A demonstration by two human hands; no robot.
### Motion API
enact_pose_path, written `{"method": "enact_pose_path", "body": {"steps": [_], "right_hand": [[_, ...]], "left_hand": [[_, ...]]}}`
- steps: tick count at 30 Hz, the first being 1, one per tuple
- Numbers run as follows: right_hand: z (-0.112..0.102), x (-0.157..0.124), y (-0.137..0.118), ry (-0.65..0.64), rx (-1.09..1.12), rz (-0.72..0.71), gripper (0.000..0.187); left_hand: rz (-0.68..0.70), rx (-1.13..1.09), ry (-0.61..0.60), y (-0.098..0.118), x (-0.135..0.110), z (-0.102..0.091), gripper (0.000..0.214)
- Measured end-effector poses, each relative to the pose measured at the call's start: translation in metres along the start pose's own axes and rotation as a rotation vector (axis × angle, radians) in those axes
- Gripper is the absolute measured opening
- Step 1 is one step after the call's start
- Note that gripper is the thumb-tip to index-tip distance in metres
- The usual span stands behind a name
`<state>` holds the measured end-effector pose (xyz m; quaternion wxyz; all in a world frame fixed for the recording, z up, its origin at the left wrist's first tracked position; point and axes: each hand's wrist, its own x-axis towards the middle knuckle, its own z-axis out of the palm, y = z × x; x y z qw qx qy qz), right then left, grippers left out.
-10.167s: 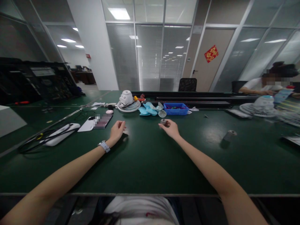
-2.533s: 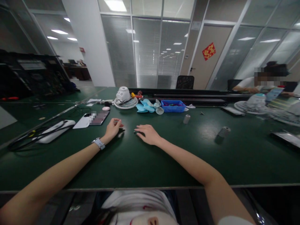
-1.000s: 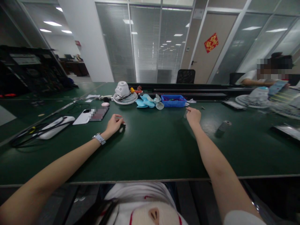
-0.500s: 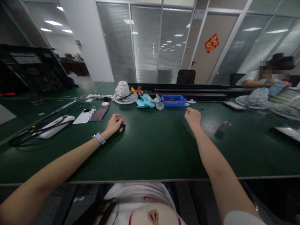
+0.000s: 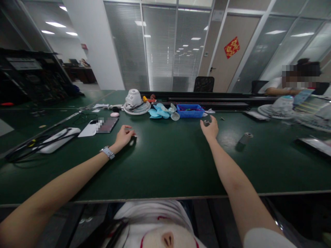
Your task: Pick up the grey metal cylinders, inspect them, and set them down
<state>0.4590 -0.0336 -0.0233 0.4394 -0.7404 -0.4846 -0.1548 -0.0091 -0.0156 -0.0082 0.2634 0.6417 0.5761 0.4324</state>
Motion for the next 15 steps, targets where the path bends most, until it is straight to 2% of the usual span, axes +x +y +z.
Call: {"method": "enact_pose_path", "body": {"steps": [2, 3, 5, 9, 15], "right_hand": [[0.009, 0.001, 0.007, -0.001, 0.115, 0.192, 0.072], [0.013, 0.002, 0.01, -0.005, 0.163, 0.289, 0.069], [0.02, 0.006, 0.016, -0.031, 0.225, 0.395, 0.059], [0.026, 0.012, 0.025, -0.013, 0.26, 0.435, 0.046], [0.028, 0.013, 0.026, -0.014, 0.265, 0.445, 0.044]], "left_hand": [[0.001, -0.014, 0.005, 0.0, 0.0, 0.0, 0.022], [0.003, -0.015, 0.009, 0.0, 0.0, 0.0, 0.022], [0.007, -0.009, 0.014, -0.001, 0.0, 0.0, 0.022], [0.021, -0.008, 0.009, -0.004, 0.001, 0.001, 0.023], [0.027, -0.029, 0.001, -0.009, 0.004, 0.003, 0.024]]}}
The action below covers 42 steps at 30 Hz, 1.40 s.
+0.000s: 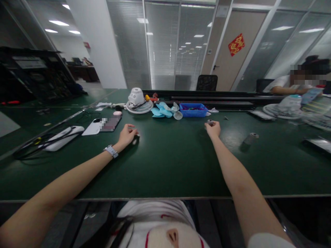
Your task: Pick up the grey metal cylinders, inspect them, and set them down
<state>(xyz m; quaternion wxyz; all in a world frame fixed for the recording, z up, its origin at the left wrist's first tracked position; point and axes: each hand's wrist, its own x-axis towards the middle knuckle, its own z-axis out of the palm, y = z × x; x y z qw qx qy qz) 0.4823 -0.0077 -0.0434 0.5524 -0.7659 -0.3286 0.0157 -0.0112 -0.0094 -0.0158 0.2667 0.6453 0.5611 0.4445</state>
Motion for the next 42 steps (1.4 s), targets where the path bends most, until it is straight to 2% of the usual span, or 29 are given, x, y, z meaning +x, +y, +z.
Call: {"method": "enact_pose_path", "body": {"steps": [13, 16, 18, 19, 21, 25, 27, 29, 31, 35, 42], "right_hand": [[-0.004, -0.007, -0.002, 0.019, -0.047, -0.04, 0.042], [-0.007, -0.017, -0.013, 0.061, -0.058, -0.05, 0.041], [-0.005, -0.031, -0.03, 0.054, -0.043, -0.085, 0.042], [-0.002, -0.041, -0.041, 0.022, -0.018, -0.117, 0.043], [0.008, -0.069, -0.065, -0.119, 0.084, -0.194, 0.046], [0.032, -0.144, -0.11, -0.549, 0.37, -0.321, 0.049], [0.041, -0.178, -0.124, -0.715, 0.446, -0.369, 0.047], [0.045, -0.202, -0.13, -0.817, 0.474, -0.396, 0.045], [0.046, -0.213, -0.131, -0.862, 0.48, -0.395, 0.045], [0.047, -0.214, -0.126, -0.887, 0.469, -0.384, 0.045], [0.05, -0.213, -0.122, -0.885, 0.444, -0.432, 0.041]], "left_hand": [[-0.023, -0.015, 0.009, 0.003, -0.001, 0.0, 0.023], [-0.021, -0.019, 0.007, 0.001, 0.0, 0.0, 0.024], [-0.005, -0.02, 0.009, 0.0, 0.001, 0.0, 0.025], [0.012, -0.016, 0.009, 0.0, 0.0, 0.0, 0.026], [0.07, 0.005, 0.002, 0.005, -0.002, 0.0, 0.027], [0.258, 0.06, -0.05, 0.029, -0.015, 0.006, 0.024], [0.347, 0.065, -0.086, 0.044, -0.024, 0.01, 0.025], [0.421, 0.065, -0.112, 0.058, -0.032, 0.014, 0.028], [0.475, 0.067, -0.148, 0.069, -0.036, 0.016, 0.03], [0.527, 0.123, -0.243, 0.078, -0.033, 0.021, 0.031], [0.464, 0.026, -0.294, 0.09, -0.023, 0.035, 0.03]]}}
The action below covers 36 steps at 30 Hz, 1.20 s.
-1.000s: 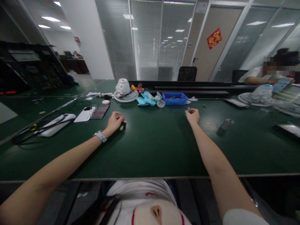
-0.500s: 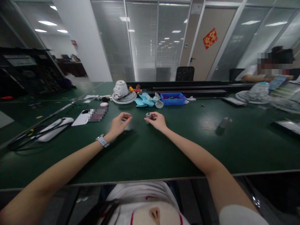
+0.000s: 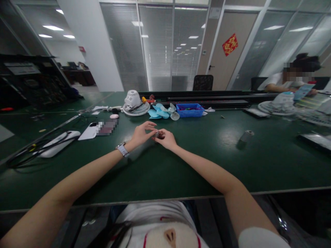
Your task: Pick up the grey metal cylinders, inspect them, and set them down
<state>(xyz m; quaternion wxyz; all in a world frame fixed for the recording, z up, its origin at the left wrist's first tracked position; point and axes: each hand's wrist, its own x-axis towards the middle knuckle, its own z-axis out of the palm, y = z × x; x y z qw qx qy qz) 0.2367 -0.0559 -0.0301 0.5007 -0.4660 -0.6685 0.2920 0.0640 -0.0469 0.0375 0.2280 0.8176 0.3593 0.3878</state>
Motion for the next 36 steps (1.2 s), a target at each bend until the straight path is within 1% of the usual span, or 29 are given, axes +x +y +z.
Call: {"method": "enact_pose_path", "body": {"steps": [3, 5, 6, 7, 9, 12, 14, 15, 16, 18, 20, 22, 24, 25, 26, 28, 30, 32, 33, 34, 35, 36], "right_hand": [[0.0, 0.0, 0.0, 0.022, -0.013, 0.017, 0.042], [-0.001, 0.0, -0.001, 0.023, -0.009, 0.023, 0.044], [-0.001, 0.0, -0.002, 0.021, -0.004, 0.022, 0.044], [-0.001, -0.001, -0.002, 0.017, -0.001, 0.02, 0.045], [0.0, -0.002, -0.003, 0.015, -0.01, 0.02, 0.046], [0.003, -0.003, -0.003, 0.025, -0.033, 0.012, 0.047], [-0.002, -0.001, -0.002, 0.053, -0.032, 0.005, 0.046], [-0.01, 0.002, -0.001, 0.079, -0.033, 0.006, 0.046], [-0.022, 0.005, 0.002, 0.123, -0.04, 0.012, 0.046], [-0.059, 0.012, 0.01, 0.277, -0.096, 0.034, 0.047], [-0.107, 0.017, 0.025, 0.512, -0.236, 0.08, 0.048], [-0.156, 0.019, 0.043, 0.734, -0.437, 0.185, 0.046], [-0.193, 0.017, 0.06, 0.857, -0.579, 0.306, 0.042], [-0.205, 0.014, 0.068, 0.885, -0.615, 0.359, 0.041], [-0.213, 0.012, 0.074, 0.895, -0.631, 0.399, 0.04], [-0.218, 0.008, 0.082, 0.894, -0.635, 0.463, 0.04], [-0.214, 0.006, 0.082, 0.881, -0.632, 0.517, 0.042], [-0.207, 0.006, 0.076, 0.895, -0.651, 0.544, 0.051], [-0.202, 0.006, 0.071, 0.929, -0.685, 0.524, 0.059], [-0.196, 0.007, 0.065, 0.971, -0.736, 0.473, 0.067], [-0.188, 0.008, 0.057, 1.005, -0.796, 0.392, 0.073], [-0.178, 0.008, 0.049, 1.008, -0.853, 0.287, 0.074]], "left_hand": [[0.002, -0.022, 0.073, 0.002, -0.001, -0.003, 0.029], [0.005, -0.016, 0.132, -0.005, -0.004, -0.006, 0.03], [0.003, -0.009, 0.133, -0.011, -0.007, -0.008, 0.031], [-0.004, 0.0, 0.116, -0.019, -0.01, -0.01, 0.033], [-0.041, 0.018, 0.024, -0.039, -0.016, -0.011, 0.036], [-0.095, 0.02, -0.08, -0.067, -0.024, -0.01, 0.041], [-0.109, 0.007, -0.116, -0.078, -0.027, -0.009, 0.046], [-0.118, -0.008, -0.124, -0.08, -0.027, -0.009, 0.049], [-0.128, -0.031, -0.126, -0.081, -0.027, -0.01, 0.051], [-0.151, -0.088, -0.11, -0.082, -0.026, -0.013, 0.052], [-0.197, -0.138, -0.05, -0.085, -0.024, -0.017, 0.047], [-0.264, -0.16, 0.047, -0.09, -0.021, -0.023, 0.04], [-0.326, -0.176, 0.138, -0.097, -0.019, -0.027, 0.035], [-0.345, -0.189, 0.172, -0.1, -0.018, -0.028, 0.032], [-0.36, -0.203, 0.199, -0.102, -0.017, -0.029, 0.031], [-0.382, -0.221, 0.237, -0.106, -0.017, -0.029, 0.029], [-0.394, -0.203, 0.263, -0.106, -0.017, -0.028, 0.027], [-0.401, -0.157, 0.28, -0.104, -0.018, -0.027, 0.025], [-0.405, -0.134, 0.29, -0.102, -0.018, -0.026, 0.024], [-0.41, -0.115, 0.301, -0.101, -0.019, -0.026, 0.023], [-0.416, -0.101, 0.311, -0.1, -0.019, -0.026, 0.022], [-0.423, -0.091, 0.317, -0.099, -0.019, -0.026, 0.021]]}}
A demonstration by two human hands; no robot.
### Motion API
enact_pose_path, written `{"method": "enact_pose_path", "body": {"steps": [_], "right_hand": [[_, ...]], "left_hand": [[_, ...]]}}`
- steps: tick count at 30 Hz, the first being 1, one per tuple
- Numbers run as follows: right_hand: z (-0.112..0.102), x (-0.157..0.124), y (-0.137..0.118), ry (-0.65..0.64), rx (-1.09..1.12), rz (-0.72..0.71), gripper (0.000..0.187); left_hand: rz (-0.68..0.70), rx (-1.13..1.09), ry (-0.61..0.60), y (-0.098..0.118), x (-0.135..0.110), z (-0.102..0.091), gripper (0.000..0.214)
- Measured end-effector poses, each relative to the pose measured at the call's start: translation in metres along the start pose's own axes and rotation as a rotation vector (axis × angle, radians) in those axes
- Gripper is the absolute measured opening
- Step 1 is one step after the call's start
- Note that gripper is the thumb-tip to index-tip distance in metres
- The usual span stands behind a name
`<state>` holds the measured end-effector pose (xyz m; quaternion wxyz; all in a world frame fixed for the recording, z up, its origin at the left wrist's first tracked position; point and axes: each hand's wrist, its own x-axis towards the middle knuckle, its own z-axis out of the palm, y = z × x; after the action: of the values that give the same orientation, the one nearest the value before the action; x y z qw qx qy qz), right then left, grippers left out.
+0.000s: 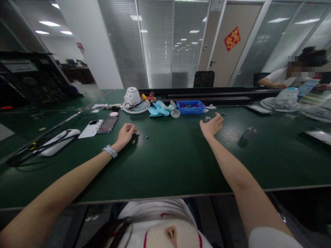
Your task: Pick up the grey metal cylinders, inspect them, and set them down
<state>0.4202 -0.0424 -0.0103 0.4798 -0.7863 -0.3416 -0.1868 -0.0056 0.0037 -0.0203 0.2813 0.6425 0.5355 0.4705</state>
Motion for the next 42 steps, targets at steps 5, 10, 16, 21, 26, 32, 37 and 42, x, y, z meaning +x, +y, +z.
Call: {"method": "enact_pose_path", "body": {"steps": [5, 10, 16, 21, 26, 32, 37, 42], "right_hand": [[-0.014, -0.069, -0.072, -0.471, 0.214, -0.661, 0.038], [-0.02, -0.148, -0.132, -0.943, 0.337, -1.068, 0.043], [-0.017, -0.165, -0.14, -1.0, 0.383, -1.01, 0.032], [-0.019, -0.129, -0.114, -0.795, 0.411, -0.908, 0.038], [-0.016, -0.031, -0.052, -0.404, 0.17, -0.687, 0.039], [-0.008, 0.036, 0.022, -0.231, 0.013, -0.449, 0.034], [-0.003, 0.031, 0.027, -0.208, -0.021, -0.398, 0.034], [-0.002, 0.029, 0.02, -0.217, -0.07, -0.362, 0.037]], "left_hand": [[-0.002, 0.031, -0.002, 0.004, -0.003, 0.0, 0.019], [0.005, 0.048, 0.009, 0.008, -0.005, 0.0, 0.016], [0.005, 0.034, -0.008, 0.006, -0.003, 0.002, 0.015], [-0.008, 0.062, -0.025, 0.008, -0.004, 0.001, 0.016], [0.008, 0.085, -0.015, 0.01, -0.006, -0.001, 0.013], [0.017, 0.103, -0.015, 0.008, -0.005, 0.0, 0.013], [0.03, 0.125, -0.022, 0.007, -0.005, 0.0, 0.016], [0.032, 0.138, -0.028, 0.006, -0.005, 0.0, 0.015]]}}
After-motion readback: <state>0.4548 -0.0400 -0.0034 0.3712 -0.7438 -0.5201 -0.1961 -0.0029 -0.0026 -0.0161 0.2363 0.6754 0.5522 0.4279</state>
